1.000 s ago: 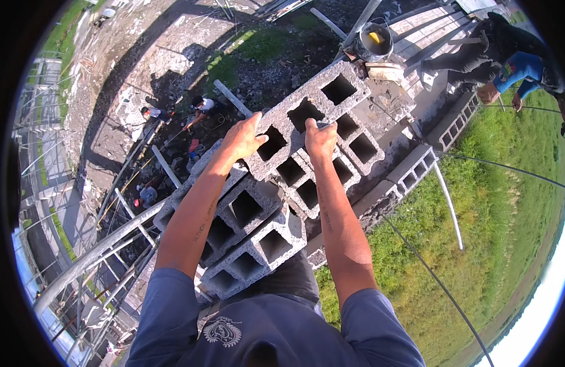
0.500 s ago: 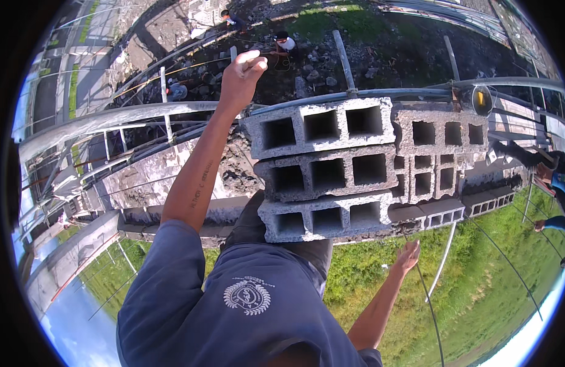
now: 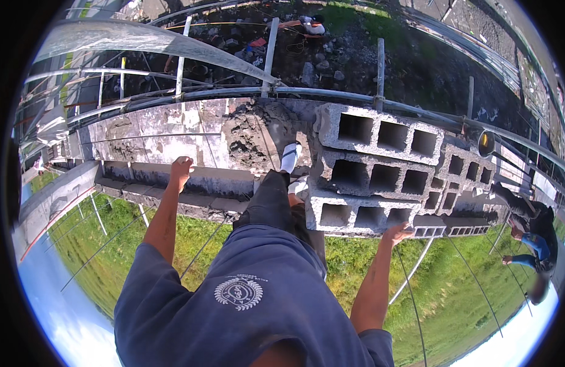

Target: The person repeatedly climbs down from a scaffold to retrieve a concrete block, carries it back up, and places it on a partially built wall. They use a trowel to apply mortar between blocks and adjust their position as the wall grows.

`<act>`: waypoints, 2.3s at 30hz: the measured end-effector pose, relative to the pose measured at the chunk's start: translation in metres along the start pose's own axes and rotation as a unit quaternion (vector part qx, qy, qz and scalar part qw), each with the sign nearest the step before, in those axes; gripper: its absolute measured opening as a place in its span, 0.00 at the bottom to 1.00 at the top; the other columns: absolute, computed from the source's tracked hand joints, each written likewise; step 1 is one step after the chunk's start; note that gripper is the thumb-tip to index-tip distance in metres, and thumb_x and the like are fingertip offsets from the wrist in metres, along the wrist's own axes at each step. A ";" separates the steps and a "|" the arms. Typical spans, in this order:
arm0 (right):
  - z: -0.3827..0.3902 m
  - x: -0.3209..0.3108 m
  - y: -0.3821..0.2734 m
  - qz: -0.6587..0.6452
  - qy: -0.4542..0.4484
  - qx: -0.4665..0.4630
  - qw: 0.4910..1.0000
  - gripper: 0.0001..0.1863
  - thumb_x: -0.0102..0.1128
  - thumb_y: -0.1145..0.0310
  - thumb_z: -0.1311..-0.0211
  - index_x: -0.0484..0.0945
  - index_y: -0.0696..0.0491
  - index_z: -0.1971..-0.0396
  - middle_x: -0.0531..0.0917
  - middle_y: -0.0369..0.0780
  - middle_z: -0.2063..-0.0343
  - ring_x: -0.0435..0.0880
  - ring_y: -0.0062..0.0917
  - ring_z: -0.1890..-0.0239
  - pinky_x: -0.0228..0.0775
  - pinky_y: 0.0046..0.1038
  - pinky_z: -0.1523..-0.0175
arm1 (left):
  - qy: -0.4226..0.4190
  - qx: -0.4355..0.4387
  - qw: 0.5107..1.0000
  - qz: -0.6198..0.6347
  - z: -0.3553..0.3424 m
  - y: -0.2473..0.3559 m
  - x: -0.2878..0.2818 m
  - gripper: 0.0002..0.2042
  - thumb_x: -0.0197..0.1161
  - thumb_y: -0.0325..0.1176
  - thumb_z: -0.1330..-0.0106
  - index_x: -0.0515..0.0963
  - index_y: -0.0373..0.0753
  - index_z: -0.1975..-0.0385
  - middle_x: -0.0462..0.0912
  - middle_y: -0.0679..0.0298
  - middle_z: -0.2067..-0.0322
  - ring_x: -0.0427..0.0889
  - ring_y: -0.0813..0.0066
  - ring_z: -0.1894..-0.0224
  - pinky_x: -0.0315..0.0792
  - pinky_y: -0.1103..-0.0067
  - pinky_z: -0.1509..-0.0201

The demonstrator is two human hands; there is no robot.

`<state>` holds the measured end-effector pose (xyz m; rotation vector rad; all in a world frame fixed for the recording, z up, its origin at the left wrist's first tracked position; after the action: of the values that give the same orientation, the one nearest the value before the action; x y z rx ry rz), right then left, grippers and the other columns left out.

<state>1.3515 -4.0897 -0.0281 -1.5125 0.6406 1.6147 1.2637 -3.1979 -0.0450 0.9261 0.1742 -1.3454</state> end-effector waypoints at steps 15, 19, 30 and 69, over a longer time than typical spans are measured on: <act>-0.027 0.032 0.011 -0.040 -0.072 0.045 0.996 0.35 0.35 0.46 0.36 0.49 0.59 0.40 0.69 0.54 0.52 0.75 0.44 0.52 0.62 0.44 0.48 | -0.140 -0.275 0.951 -0.003 0.236 -0.192 0.019 0.11 0.62 0.41 0.41 0.76 0.41 0.69 0.77 0.64 0.76 0.76 0.76 0.76 0.63 0.80 0.81; -0.052 0.049 0.024 -0.030 -0.022 0.021 0.999 0.23 0.43 0.60 0.34 0.52 0.58 0.46 0.77 0.50 0.68 0.80 0.39 0.65 0.71 0.41 0.63 | -0.067 -0.107 0.990 -0.056 0.181 -0.156 -0.013 0.12 0.62 0.40 0.42 0.77 0.37 0.67 0.79 0.63 0.76 0.76 0.74 0.76 0.68 0.77 0.74; -0.007 -0.075 -0.184 0.306 0.204 -0.245 0.897 0.15 0.51 0.57 0.39 0.73 0.55 0.69 0.79 0.46 0.71 0.79 0.27 0.74 0.71 0.26 0.73 | -0.043 0.135 0.990 -0.020 0.066 0.069 -0.094 0.21 0.56 0.48 0.39 0.74 0.38 0.53 0.80 0.53 0.64 0.79 0.62 0.64 0.72 0.71 0.59; 1.804 0.239 -0.831 0.099 -0.589 -0.795 0.105 0.13 0.55 0.61 0.44 0.78 0.54 0.65 0.81 0.44 0.74 0.81 0.30 0.68 0.70 0.29 0.61 | 0.154 -0.467 0.574 0.655 -0.141 -0.406 -0.338 0.11 0.56 0.42 0.38 0.75 0.41 0.63 0.77 0.66 0.76 0.78 0.74 0.74 0.68 0.76 0.76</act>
<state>1.0372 -2.1212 0.1473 -0.0395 1.7176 -1.7187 0.8704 -2.8262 -0.1235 0.1255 0.3226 0.4095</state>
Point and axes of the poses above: each hand's wrist, its own z-axis away from the middle knuckle, its own x-axis out of the palm, y = z × x, the point moved 9 cm from there along -z, towards the middle knuckle
